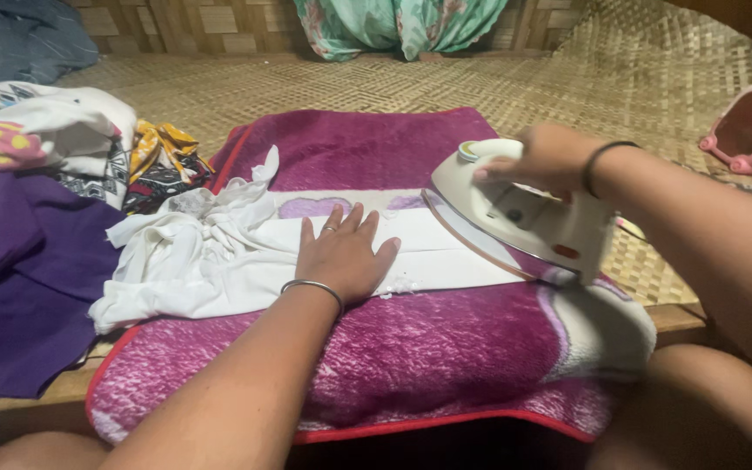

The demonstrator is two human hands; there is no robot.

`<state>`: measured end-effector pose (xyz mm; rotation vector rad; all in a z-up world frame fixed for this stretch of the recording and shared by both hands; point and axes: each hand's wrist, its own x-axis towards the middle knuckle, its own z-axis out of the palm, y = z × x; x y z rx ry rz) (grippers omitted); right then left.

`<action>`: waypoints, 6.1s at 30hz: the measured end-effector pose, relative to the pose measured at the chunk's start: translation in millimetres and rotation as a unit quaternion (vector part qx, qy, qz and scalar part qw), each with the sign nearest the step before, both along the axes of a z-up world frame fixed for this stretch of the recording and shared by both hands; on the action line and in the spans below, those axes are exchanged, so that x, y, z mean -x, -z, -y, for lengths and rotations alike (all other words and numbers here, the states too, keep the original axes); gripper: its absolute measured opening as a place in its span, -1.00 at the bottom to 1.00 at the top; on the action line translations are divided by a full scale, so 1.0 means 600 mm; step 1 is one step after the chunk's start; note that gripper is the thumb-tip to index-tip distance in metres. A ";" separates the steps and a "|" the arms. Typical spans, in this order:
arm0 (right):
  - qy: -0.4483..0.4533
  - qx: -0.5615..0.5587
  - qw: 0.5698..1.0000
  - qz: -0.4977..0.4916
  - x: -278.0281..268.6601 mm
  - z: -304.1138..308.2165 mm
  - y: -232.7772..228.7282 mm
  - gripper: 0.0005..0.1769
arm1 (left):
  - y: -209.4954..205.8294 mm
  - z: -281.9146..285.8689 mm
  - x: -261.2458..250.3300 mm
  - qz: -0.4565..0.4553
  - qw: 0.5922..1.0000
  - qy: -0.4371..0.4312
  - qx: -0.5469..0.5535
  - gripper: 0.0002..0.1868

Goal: The person irons a dark floral garment and a white garment on a small ironing board placed on the floor. They smooth, fold, and press each item with a handheld iron, then set the finished pieces aside.

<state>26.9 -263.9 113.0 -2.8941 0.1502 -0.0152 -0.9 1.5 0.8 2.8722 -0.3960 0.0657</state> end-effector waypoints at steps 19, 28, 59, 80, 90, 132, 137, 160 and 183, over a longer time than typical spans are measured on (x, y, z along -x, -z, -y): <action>0.018 0.012 0.998 0.064 -0.055 0.049 0.018 -0.18 | 0.017 -0.003 -0.006 0.064 0.997 0.027 0.027 -0.37; -0.025 -0.063 0.998 0.006 0.008 0.047 0.017 -0.33 | 0.028 -0.014 -0.032 0.082 0.978 -0.038 0.188 -0.71; -0.069 -0.013 0.998 0.006 0.022 0.042 0.005 -0.36 | -0.021 0.036 -0.060 0.098 0.992 -0.012 0.073 -0.85; -0.036 -0.048 0.998 0.019 -0.050 0.042 0.009 -0.39 | 0.030 -0.059 -0.079 0.145 0.943 -0.127 0.273 -0.62; -0.065 -0.026 0.998 -0.005 0.055 -0.006 0.004 -0.43 | 0.020 -0.046 -0.006 0.125 0.984 -0.087 0.091 -0.58; 0.054 0.252 0.919 0.298 0.047 0.223 0.056 -0.18 | 0.007 -0.039 0.010 0.043 0.998 -0.036 -0.022 -0.36; -0.153 0.123 0.888 0.415 0.013 0.166 0.101 -0.75 | 0.009 -0.036 0.009 0.044 0.998 -0.037 -0.020 -0.35; 0.013 -0.106 0.951 0.291 -0.112 0.090 0.269 -0.69 | 0.013 -0.038 0.004 0.063 0.998 -0.030 -0.002 -0.35; 0.193 -0.053 0.977 0.076 0.024 -0.005 0.184 -0.26 | 0.014 -0.039 -0.002 0.050 0.998 -0.036 -0.008 -0.35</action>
